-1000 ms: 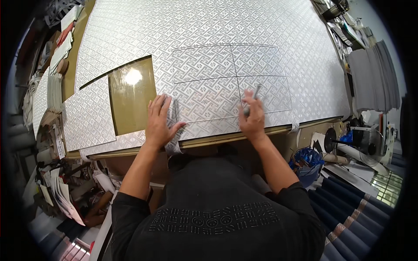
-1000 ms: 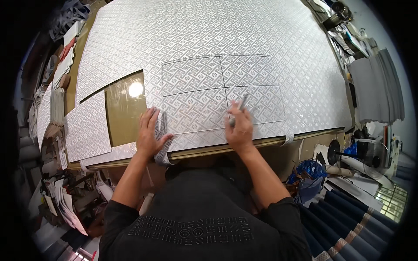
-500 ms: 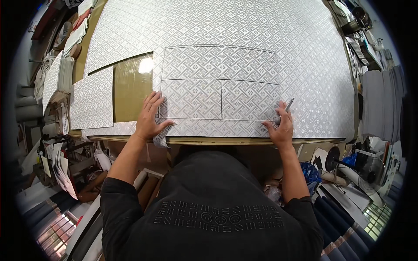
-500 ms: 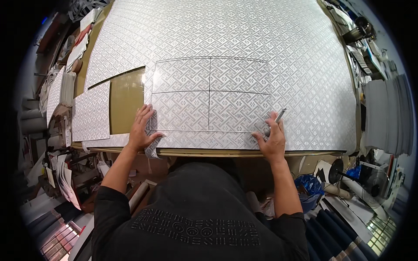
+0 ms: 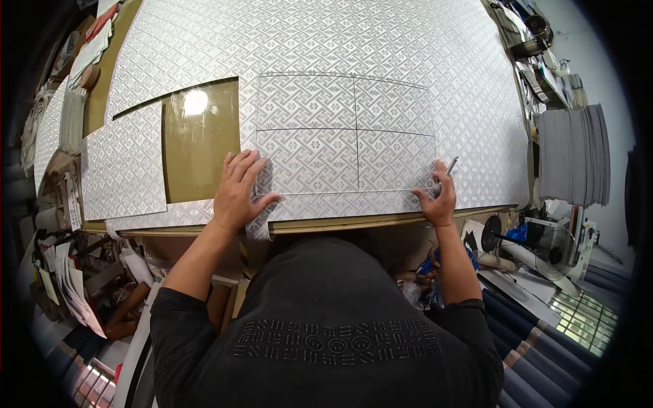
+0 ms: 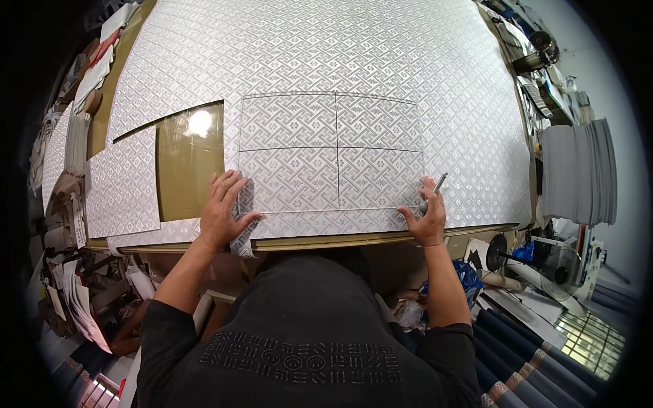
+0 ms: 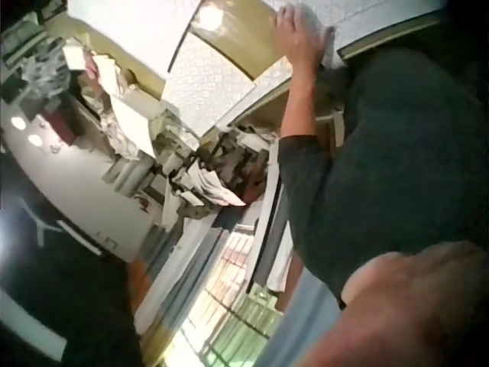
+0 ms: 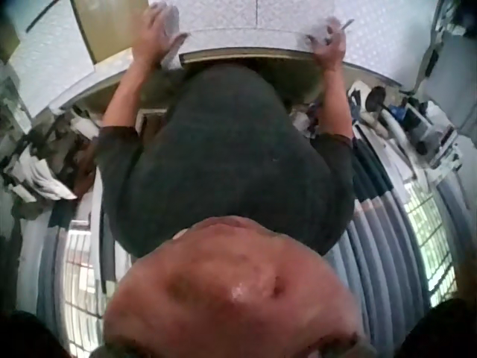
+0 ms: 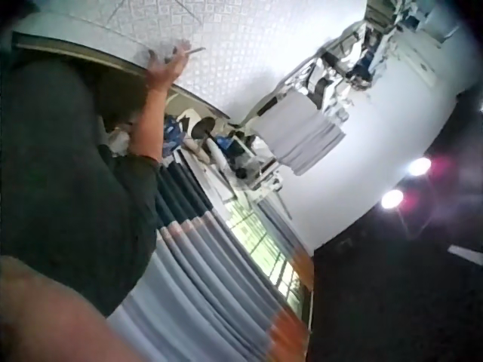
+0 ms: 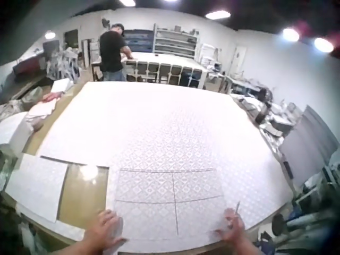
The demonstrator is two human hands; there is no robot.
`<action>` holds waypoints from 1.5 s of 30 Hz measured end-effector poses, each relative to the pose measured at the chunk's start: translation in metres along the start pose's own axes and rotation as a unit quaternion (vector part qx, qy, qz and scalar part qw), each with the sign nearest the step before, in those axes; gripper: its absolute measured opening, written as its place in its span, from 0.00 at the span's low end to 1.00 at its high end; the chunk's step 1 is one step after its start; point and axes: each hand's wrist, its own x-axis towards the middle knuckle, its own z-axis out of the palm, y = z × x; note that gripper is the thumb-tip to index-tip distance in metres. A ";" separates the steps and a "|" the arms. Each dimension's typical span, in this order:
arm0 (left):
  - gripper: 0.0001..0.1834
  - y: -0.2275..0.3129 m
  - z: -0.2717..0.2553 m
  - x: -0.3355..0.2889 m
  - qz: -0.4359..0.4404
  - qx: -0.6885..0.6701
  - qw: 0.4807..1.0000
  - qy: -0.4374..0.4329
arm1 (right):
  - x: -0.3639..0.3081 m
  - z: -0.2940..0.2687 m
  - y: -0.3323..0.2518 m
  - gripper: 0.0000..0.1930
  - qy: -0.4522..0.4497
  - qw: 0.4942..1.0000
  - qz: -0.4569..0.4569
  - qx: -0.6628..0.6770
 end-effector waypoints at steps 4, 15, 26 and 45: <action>0.42 0.001 -0.002 0.003 0.000 0.008 1.000 0.003 | -0.001 -0.002 0.002 0.32 0.000 1.000 -0.013 0.004; 0.43 0.004 0.001 0.000 0.005 0.039 0.999 -0.033 | 0.003 -0.003 0.000 0.31 -0.002 0.999 -0.033 0.008; 0.42 0.010 0.004 0.006 0.005 0.066 0.997 -0.028 | 0.004 -0.008 0.004 0.30 0.007 0.998 -0.046 0.029; 0.40 0.006 0.004 0.006 0.005 0.068 0.997 -0.024 | 0.003 0.000 0.009 0.28 0.004 0.996 -0.084 0.000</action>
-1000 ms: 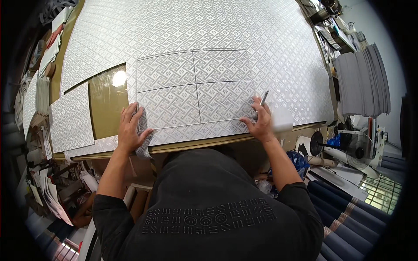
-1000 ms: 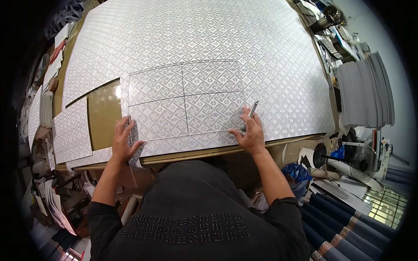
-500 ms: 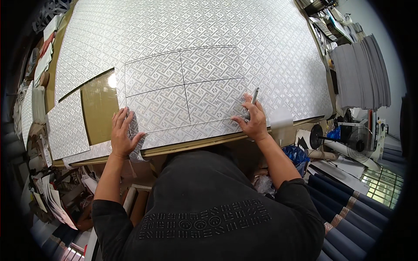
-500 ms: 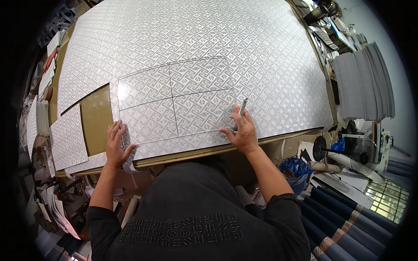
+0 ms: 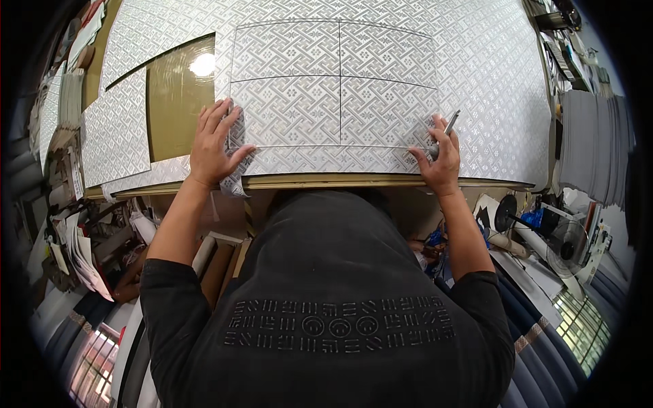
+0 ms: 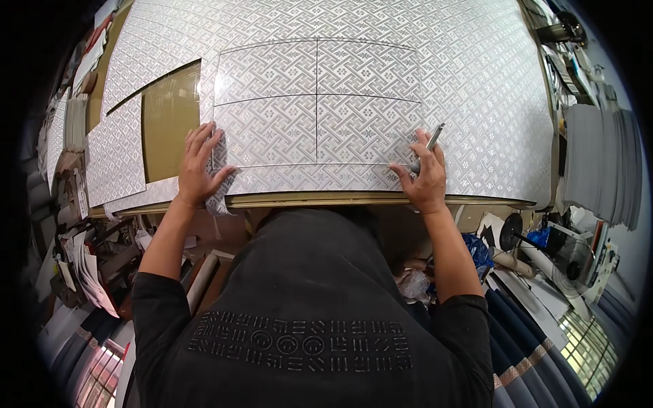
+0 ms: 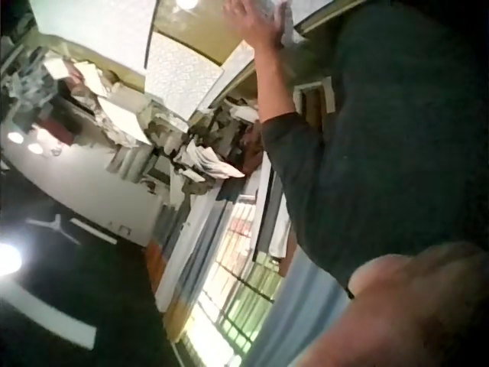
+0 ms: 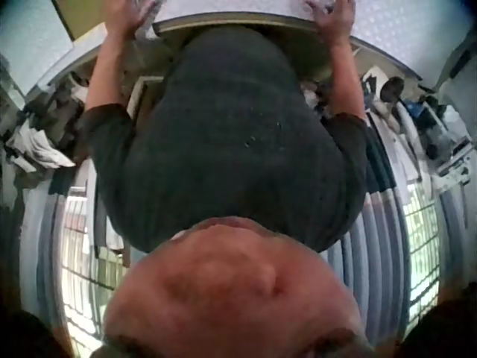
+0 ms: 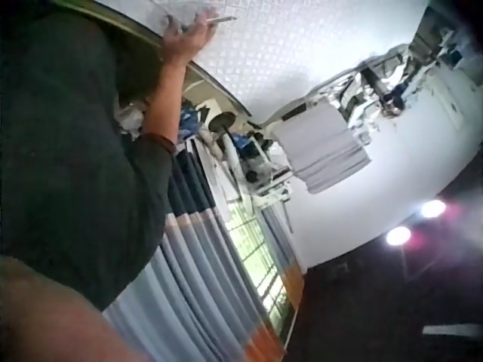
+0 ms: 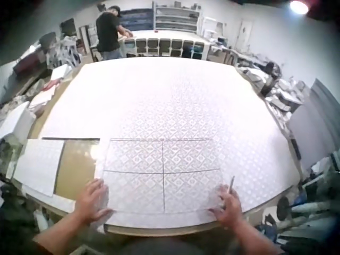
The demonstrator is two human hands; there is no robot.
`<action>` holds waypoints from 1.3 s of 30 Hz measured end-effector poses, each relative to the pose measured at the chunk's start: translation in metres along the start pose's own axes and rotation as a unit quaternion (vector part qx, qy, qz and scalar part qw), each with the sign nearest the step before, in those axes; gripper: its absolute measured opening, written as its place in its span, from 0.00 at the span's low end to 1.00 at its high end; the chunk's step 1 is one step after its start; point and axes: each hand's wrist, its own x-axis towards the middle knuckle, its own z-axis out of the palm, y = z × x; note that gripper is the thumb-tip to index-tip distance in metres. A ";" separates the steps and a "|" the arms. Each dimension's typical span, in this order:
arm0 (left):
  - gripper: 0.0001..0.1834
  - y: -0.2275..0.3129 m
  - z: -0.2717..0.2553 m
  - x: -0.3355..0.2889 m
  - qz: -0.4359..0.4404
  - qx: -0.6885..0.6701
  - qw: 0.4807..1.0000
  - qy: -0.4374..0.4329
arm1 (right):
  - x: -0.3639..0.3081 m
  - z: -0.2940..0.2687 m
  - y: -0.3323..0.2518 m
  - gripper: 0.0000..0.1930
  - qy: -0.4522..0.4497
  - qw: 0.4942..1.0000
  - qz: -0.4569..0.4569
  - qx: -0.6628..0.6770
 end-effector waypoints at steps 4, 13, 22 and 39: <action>0.40 -0.001 -0.001 0.000 0.008 0.001 1.000 0.010 | -0.004 -0.001 0.001 0.29 -0.022 1.000 0.017 0.012; 0.42 0.003 -0.004 0.002 0.004 0.014 1.000 -0.007 | -0.003 -0.004 -0.002 0.28 -0.030 0.999 0.020 0.010; 0.43 0.002 -0.004 0.003 0.000 -0.002 1.000 -0.018 | -0.002 -0.007 0.000 0.28 -0.037 0.999 0.017 0.010; 0.44 0.002 -0.010 0.014 -0.010 -0.014 0.999 -0.038 | -0.001 -0.011 -0.002 0.28 -0.066 0.997 0.029 0.031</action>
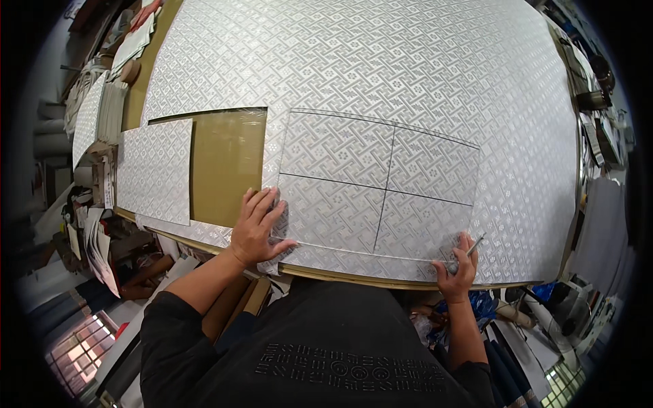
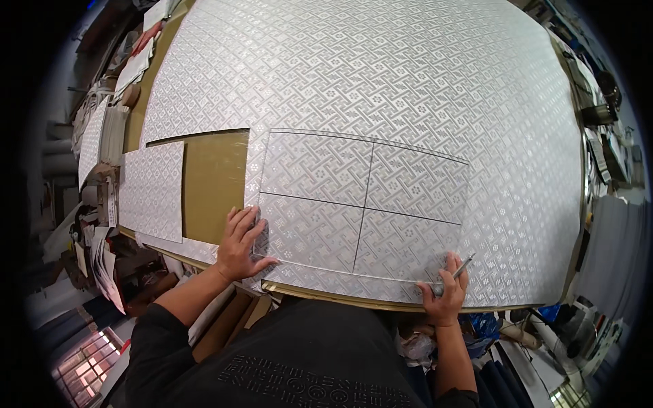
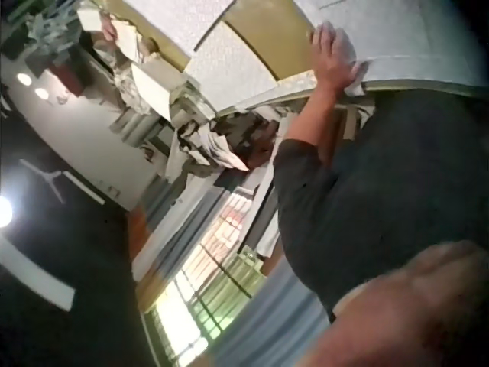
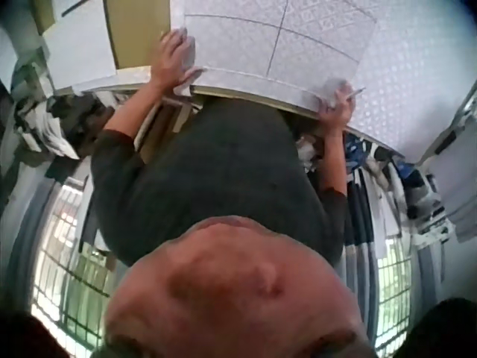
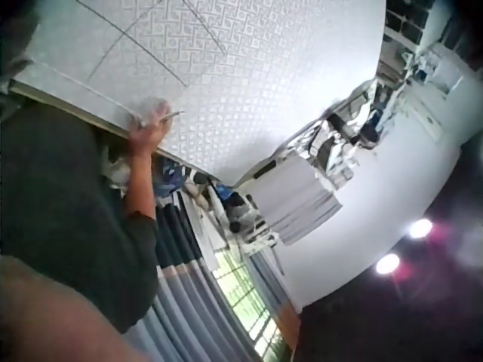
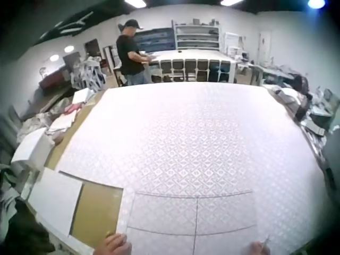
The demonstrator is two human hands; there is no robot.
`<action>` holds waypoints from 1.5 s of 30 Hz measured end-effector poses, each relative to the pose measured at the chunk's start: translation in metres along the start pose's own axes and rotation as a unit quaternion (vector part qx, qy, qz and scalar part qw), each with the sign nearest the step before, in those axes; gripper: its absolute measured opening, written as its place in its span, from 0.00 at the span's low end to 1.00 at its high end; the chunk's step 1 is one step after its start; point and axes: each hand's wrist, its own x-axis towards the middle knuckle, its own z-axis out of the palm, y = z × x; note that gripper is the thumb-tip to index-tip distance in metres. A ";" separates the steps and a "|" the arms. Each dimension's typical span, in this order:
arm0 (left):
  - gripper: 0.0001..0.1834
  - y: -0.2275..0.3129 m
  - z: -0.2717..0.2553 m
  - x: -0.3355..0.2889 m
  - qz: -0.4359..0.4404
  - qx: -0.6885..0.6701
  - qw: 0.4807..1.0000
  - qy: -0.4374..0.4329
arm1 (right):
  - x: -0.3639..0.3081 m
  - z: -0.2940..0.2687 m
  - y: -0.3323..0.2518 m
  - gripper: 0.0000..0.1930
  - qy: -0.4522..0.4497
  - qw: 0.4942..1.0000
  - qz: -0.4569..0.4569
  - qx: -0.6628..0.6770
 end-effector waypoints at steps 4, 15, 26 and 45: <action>0.45 -0.002 0.001 -0.006 -0.007 0.004 1.000 -0.007 | 0.001 0.001 0.002 0.27 -0.008 1.000 -0.001 -0.003; 0.45 -0.005 0.003 -0.001 -0.005 -0.009 1.000 -0.005 | -0.005 -0.002 0.003 0.27 0.004 1.000 0.001 -0.029; 0.47 -0.008 0.007 -0.007 0.019 0.020 1.000 -0.012 | 0.004 -0.001 -0.001 0.28 -0.011 0.999 0.016 -0.031; 0.46 -0.005 0.007 -0.006 -0.005 0.017 1.000 -0.019 | 0.000 0.002 0.002 0.29 -0.006 1.000 0.005 -0.027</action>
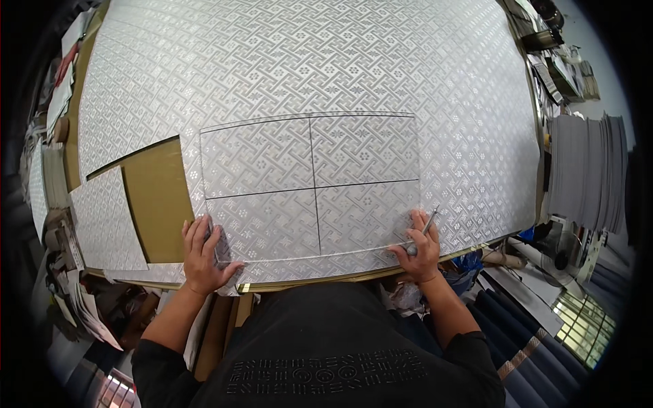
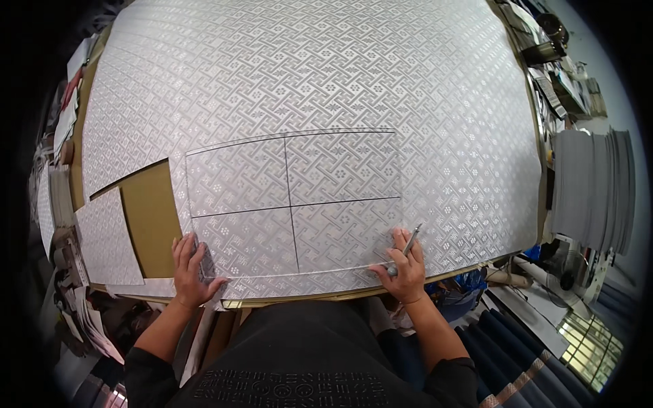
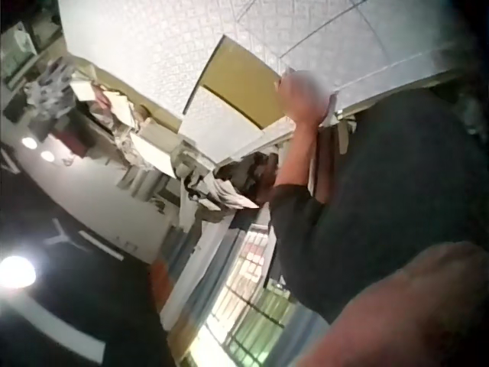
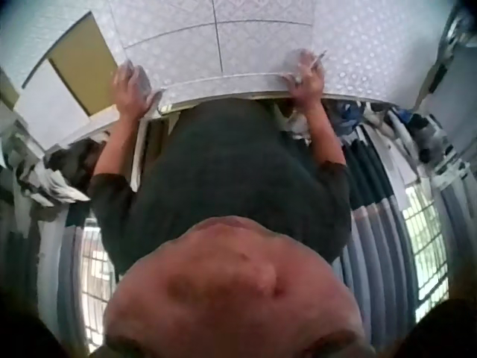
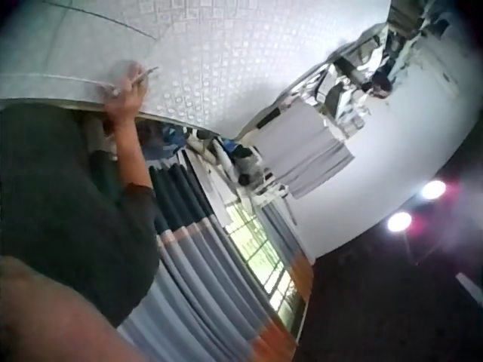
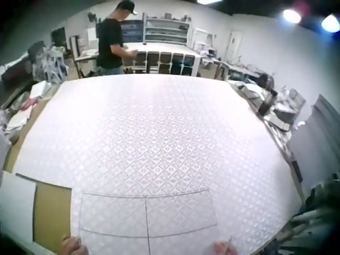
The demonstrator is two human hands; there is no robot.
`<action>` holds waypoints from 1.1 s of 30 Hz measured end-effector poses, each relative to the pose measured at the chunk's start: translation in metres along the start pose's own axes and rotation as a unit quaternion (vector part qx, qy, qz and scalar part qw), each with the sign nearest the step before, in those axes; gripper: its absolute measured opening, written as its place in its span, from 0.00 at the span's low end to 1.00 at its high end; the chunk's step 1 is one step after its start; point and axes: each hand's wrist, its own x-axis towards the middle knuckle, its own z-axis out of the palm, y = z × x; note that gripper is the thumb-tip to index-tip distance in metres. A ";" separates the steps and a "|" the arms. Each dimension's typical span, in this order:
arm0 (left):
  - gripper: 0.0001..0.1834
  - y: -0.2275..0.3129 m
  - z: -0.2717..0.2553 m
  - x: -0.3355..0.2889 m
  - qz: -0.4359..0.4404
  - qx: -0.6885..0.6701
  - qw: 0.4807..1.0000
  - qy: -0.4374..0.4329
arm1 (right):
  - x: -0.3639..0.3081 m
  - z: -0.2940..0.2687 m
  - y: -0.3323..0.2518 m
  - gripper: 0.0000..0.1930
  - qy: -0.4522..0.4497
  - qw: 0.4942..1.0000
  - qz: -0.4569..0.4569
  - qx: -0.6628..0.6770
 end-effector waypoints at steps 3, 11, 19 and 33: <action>0.46 0.001 0.000 0.000 0.004 -0.008 1.000 0.007 | 0.001 -0.001 0.001 0.29 0.001 1.000 -0.003 0.013; 0.47 -0.002 -0.001 -0.004 0.006 -0.013 1.000 0.001 | 0.002 0.000 0.000 0.28 -0.001 1.000 -0.007 0.010; 0.47 -0.001 -0.002 -0.003 0.007 -0.006 1.000 -0.001 | 0.002 0.001 0.000 0.30 -0.004 1.000 -0.001 0.004; 0.46 -0.002 -0.001 -0.003 0.020 0.004 1.000 0.004 | 0.005 -0.003 -0.004 0.30 -0.008 1.000 0.009 0.007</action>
